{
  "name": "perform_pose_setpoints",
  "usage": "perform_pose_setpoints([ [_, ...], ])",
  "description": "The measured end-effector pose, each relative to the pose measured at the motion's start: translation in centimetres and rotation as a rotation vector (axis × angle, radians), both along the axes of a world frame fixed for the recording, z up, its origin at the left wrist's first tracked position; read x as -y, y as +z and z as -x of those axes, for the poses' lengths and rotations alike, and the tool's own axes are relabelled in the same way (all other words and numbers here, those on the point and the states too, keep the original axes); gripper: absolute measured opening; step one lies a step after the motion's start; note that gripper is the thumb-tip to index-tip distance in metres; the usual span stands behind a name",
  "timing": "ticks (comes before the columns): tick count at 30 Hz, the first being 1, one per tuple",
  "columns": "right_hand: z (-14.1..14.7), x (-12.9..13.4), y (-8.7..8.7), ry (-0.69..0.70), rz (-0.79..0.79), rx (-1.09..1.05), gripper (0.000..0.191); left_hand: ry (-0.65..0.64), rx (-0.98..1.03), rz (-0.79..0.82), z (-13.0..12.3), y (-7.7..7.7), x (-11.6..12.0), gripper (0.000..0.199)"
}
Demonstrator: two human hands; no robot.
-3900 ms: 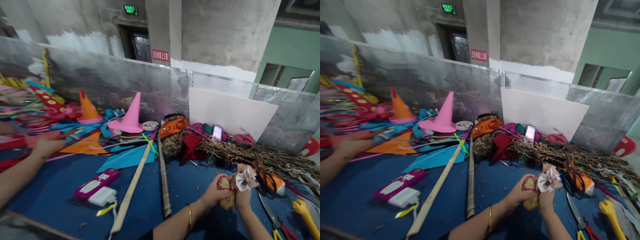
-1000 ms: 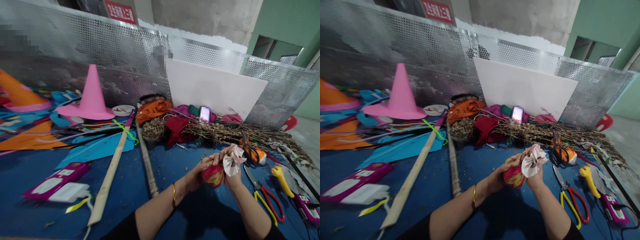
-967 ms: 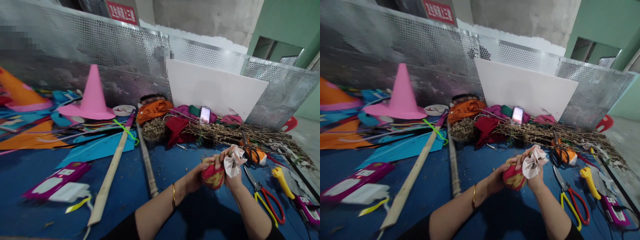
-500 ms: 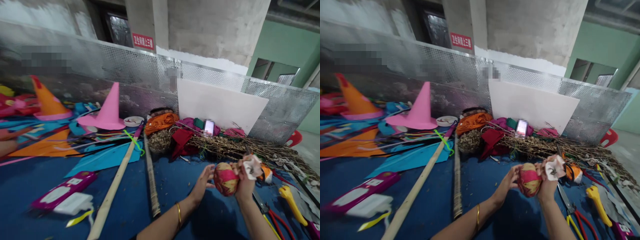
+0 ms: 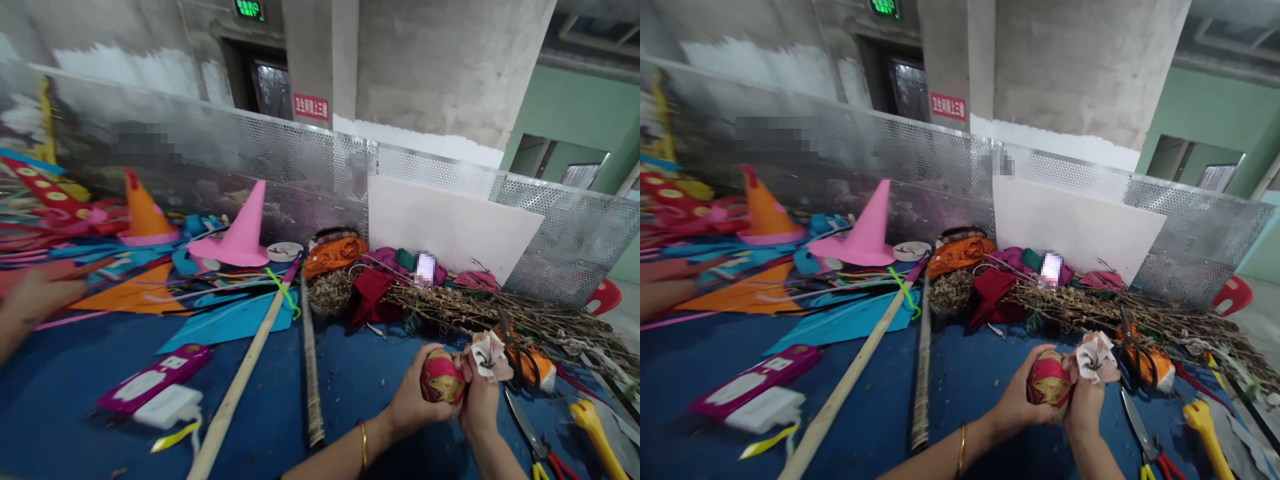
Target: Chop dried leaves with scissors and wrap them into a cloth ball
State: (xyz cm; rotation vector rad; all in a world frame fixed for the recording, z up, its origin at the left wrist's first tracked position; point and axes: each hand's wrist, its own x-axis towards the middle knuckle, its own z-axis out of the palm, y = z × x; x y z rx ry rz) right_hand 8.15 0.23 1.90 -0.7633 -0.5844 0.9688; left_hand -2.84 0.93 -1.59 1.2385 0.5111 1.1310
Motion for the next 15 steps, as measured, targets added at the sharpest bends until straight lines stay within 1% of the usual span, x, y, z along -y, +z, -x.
perform_pose_setpoints([
  [2,0.0,0.2,0.2,0.021,0.001,0.04,0.03,-0.061,0.112,0.054,0.1,0.3,-0.3,0.079],
  [5,0.0,0.6,0.5,0.022,-0.048,0.18,0.028,-0.171,0.263,0.095,0.3,0.7,-0.5,0.063],
  [8,-0.3,0.8,0.4,0.075,-0.082,0.219,0.026,-0.213,0.31,0.176,0.4,0.8,-0.3,0.059],
  [10,-0.6,0.8,0.0,0.082,-0.07,0.184,0.026,-0.218,0.318,0.246,0.4,0.7,0.1,0.058],
  [13,-1.0,0.7,-1.3,0.019,-0.054,0.141,0.03,-0.252,0.351,0.313,0.3,0.6,0.6,0.051],
  [15,-1.0,0.2,-2.2,-0.004,-0.034,0.089,0.032,-0.253,0.345,0.347,0.2,0.3,0.7,0.049],
])
